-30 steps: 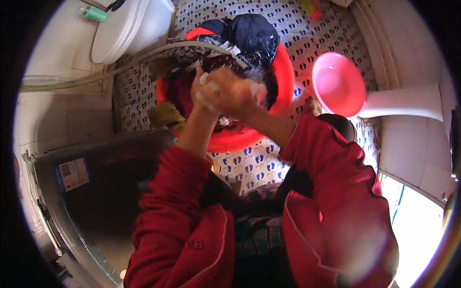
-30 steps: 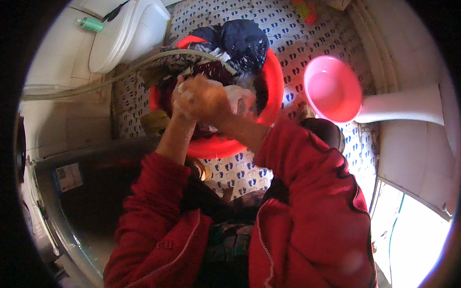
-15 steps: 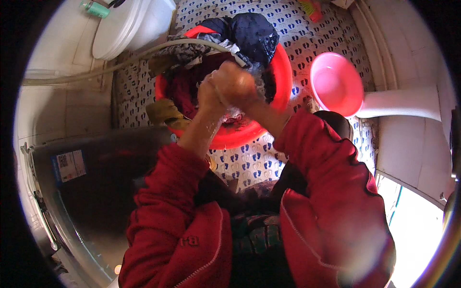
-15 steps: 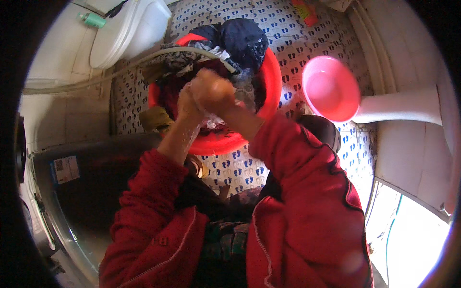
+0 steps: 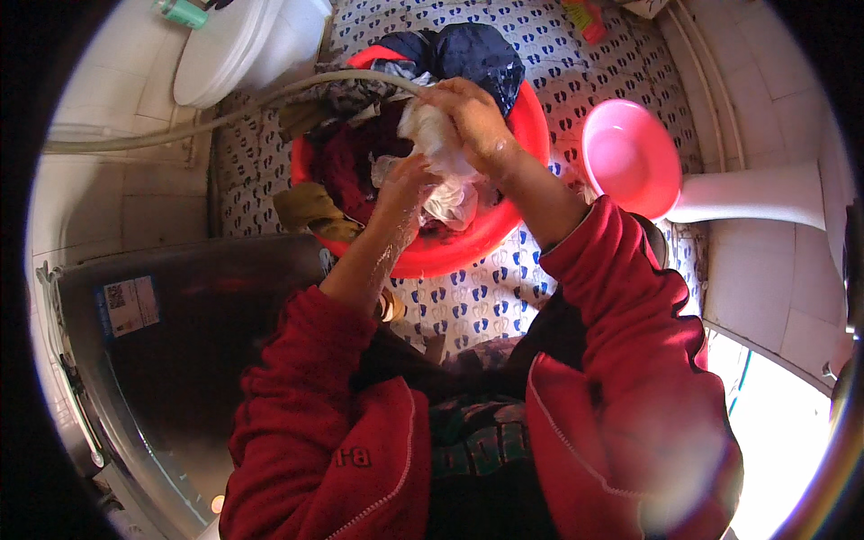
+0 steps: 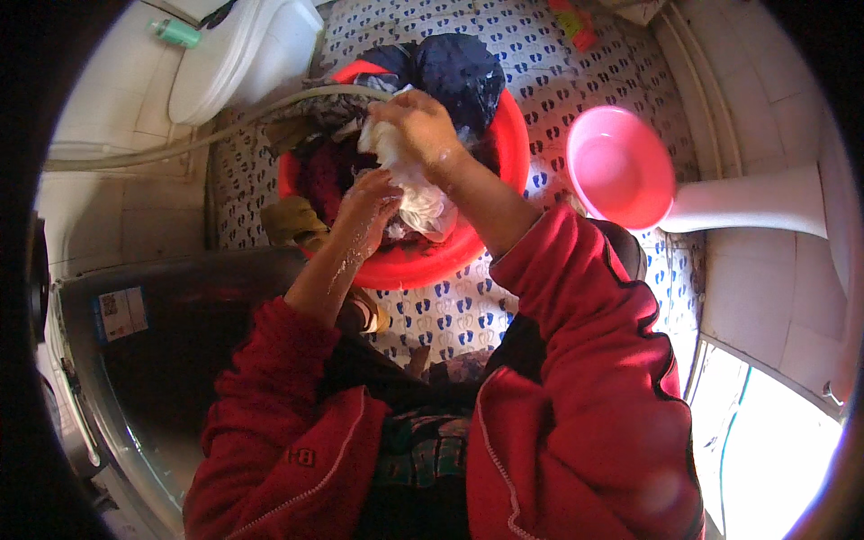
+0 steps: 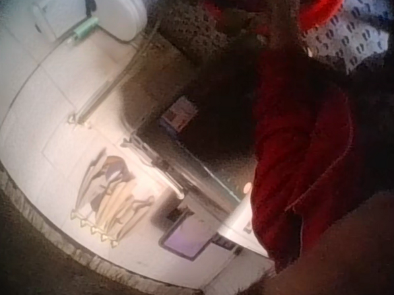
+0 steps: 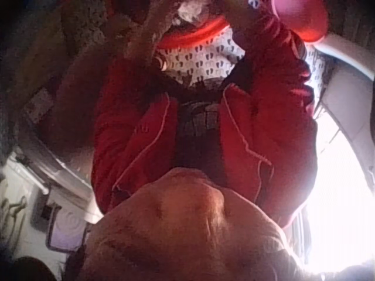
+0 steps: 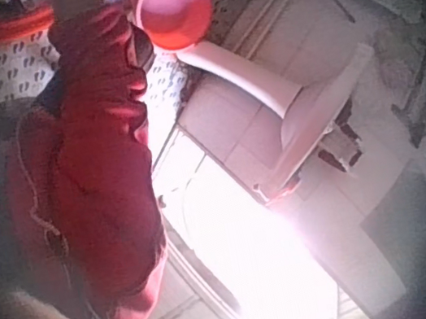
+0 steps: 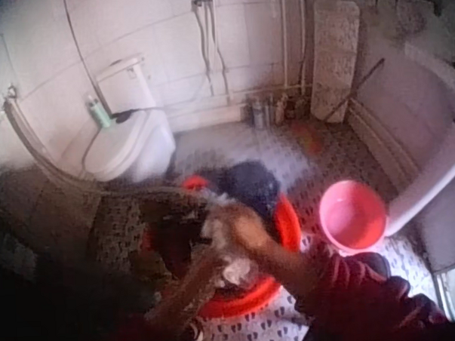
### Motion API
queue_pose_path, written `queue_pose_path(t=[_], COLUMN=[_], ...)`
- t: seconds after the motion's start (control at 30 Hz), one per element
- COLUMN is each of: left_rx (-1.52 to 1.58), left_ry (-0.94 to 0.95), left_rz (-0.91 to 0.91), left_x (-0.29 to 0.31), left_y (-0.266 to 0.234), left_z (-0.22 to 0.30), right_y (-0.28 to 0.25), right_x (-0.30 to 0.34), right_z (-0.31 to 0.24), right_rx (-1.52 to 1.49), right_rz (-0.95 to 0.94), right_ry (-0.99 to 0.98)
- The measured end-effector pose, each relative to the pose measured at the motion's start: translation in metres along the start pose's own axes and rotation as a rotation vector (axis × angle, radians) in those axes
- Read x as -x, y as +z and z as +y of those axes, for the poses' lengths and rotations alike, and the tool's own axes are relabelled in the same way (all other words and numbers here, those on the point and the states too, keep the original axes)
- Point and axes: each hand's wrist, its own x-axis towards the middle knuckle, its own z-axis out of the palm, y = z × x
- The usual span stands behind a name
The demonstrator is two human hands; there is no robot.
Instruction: The person washes clothes by hand in a red basin filled with soapy water. They scrub and rinse a white garment, wring it out, and place it into a smaller pink basin nearby.
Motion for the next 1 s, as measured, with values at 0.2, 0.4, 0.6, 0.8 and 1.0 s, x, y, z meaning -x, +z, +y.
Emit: queue_pose_path(t=[0.2,0.4,0.6,0.8,1.0], left_rx=[0.189,0.516,0.709,-0.043,0.597], left_ry=[-0.002,0.102,-0.056,0.321,-0.124], left_rz=[-0.081,-0.286,-0.223,-0.271,-0.522], left_x=[-0.009,-0.014,-0.020,-0.041,-0.059], left_y=[0.009,-0.010,-0.007,-0.054,-0.040], left_z=[0.024,0.056,0.055,0.001,-0.007], right_y=[-0.002,-0.039,-0.079,-0.030,0.021], right_x=[0.018,-0.001,-0.017,-0.018,0.040], right_z=[-0.001,0.044,0.130,0.052,0.029], right_rx=[0.300,0.864,0.643,-0.199,0.276], right_rz=[-0.334,-0.321,-0.209,-0.088,-0.290], right_ry=[-0.221,-0.138,-0.224,0.062,-0.346])
